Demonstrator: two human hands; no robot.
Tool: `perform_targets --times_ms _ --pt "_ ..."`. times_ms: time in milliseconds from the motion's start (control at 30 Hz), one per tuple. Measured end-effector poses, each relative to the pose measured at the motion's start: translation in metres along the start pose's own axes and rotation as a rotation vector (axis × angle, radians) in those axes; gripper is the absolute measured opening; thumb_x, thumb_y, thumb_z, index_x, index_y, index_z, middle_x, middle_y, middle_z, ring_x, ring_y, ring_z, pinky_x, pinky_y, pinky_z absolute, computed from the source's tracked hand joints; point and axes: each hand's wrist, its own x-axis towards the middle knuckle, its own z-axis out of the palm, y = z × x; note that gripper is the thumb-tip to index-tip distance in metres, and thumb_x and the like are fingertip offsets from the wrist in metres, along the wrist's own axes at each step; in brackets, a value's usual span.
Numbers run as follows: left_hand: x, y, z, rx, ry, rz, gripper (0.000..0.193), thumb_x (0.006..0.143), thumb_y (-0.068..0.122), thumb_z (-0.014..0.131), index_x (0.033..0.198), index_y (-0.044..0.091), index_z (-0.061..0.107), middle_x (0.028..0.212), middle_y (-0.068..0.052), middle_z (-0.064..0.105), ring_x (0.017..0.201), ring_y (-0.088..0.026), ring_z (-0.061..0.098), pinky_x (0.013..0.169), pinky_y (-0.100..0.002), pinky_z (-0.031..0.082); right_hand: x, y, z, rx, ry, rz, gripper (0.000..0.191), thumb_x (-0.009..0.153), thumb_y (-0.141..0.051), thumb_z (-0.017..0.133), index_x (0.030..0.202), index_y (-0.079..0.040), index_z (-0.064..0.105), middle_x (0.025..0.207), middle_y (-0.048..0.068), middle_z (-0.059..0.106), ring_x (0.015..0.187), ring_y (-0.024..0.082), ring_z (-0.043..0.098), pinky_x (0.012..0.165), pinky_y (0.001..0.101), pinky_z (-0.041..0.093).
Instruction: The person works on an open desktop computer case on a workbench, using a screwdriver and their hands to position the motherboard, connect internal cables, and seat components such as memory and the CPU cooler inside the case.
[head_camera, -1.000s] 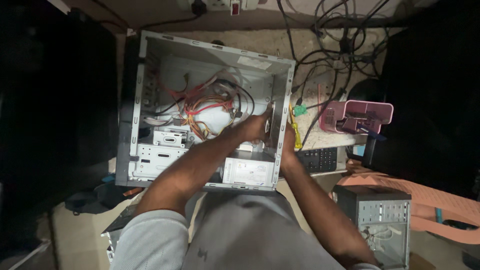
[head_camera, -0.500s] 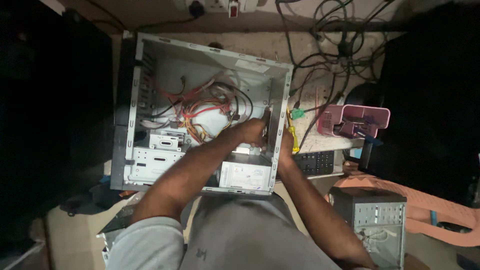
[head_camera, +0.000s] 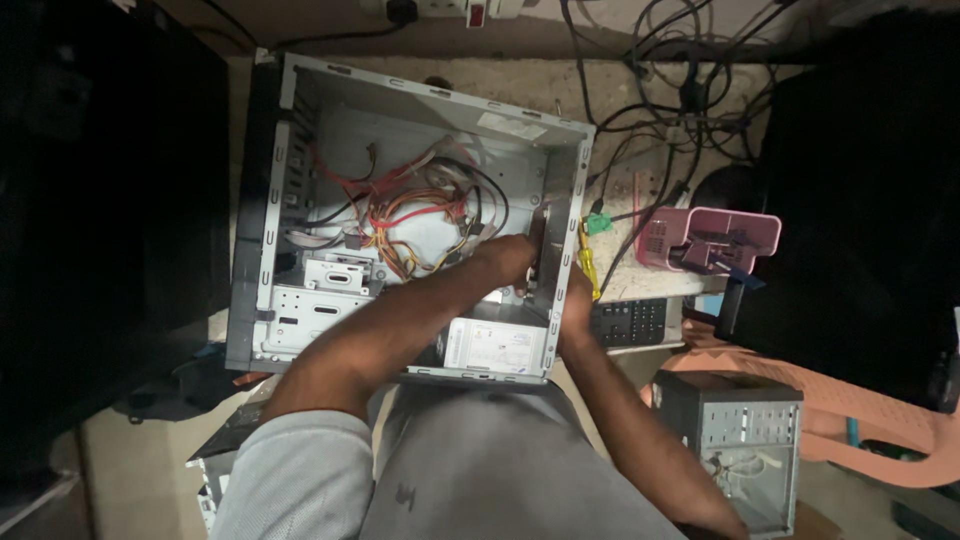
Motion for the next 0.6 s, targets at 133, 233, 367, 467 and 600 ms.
perform_targets --times_ms 133,233,367,467,600 --pt "-0.011 0.002 -0.003 -0.013 0.037 0.044 0.049 0.068 0.015 0.088 0.113 0.003 0.073 0.103 -0.019 0.073 0.098 -0.036 0.072 0.085 -0.045 0.057 0.005 -0.003 0.008 -0.192 -0.036 -0.294 0.031 0.091 -0.011 0.07 0.12 0.001 0.066 0.096 0.004 0.07 0.08 0.012 0.067 0.065 0.0285 0.057" --pt "-0.012 -0.003 -0.003 0.024 0.097 0.068 0.044 0.073 0.015 0.084 0.113 0.001 0.072 0.103 -0.022 0.073 0.099 -0.038 0.071 0.084 -0.047 0.058 0.006 -0.004 0.014 0.266 -0.07 -0.102 0.033 0.097 -0.015 0.059 0.127 -0.004 0.066 0.098 0.004 0.071 0.072 0.012 0.064 0.057 0.0263 0.051" --pt "-0.003 -0.009 0.006 -0.064 0.082 0.022 0.053 0.065 0.011 0.085 0.113 -0.002 0.067 0.1 -0.022 0.073 0.097 -0.038 0.072 0.082 -0.047 0.058 0.007 0.01 0.013 0.098 -0.055 -0.122 0.019 0.105 -0.017 0.059 0.109 0.001 0.063 0.088 0.007 0.066 0.069 0.014 0.064 0.056 0.0291 0.053" --pt "0.008 -0.01 0.018 0.061 0.135 0.023 0.032 0.075 0.016 0.081 0.102 0.002 0.076 0.1 -0.021 0.074 0.096 -0.037 0.074 0.083 -0.046 0.059 0.013 0.031 0.006 0.346 -0.112 0.002 0.019 0.106 -0.02 0.055 0.108 -0.003 0.061 0.089 0.004 0.062 0.069 0.014 0.059 0.056 0.0294 0.05" --pt "0.026 -0.012 0.025 -0.041 0.213 0.0 0.026 0.076 0.016 0.078 0.098 0.002 0.076 0.098 -0.024 0.072 0.095 -0.041 0.071 0.082 -0.049 0.058 0.024 0.053 -0.002 -0.082 -0.094 -0.203 0.028 0.104 -0.023 0.056 0.117 0.0 0.062 0.105 0.007 0.065 0.093 0.015 0.062 0.078 0.0319 0.054"
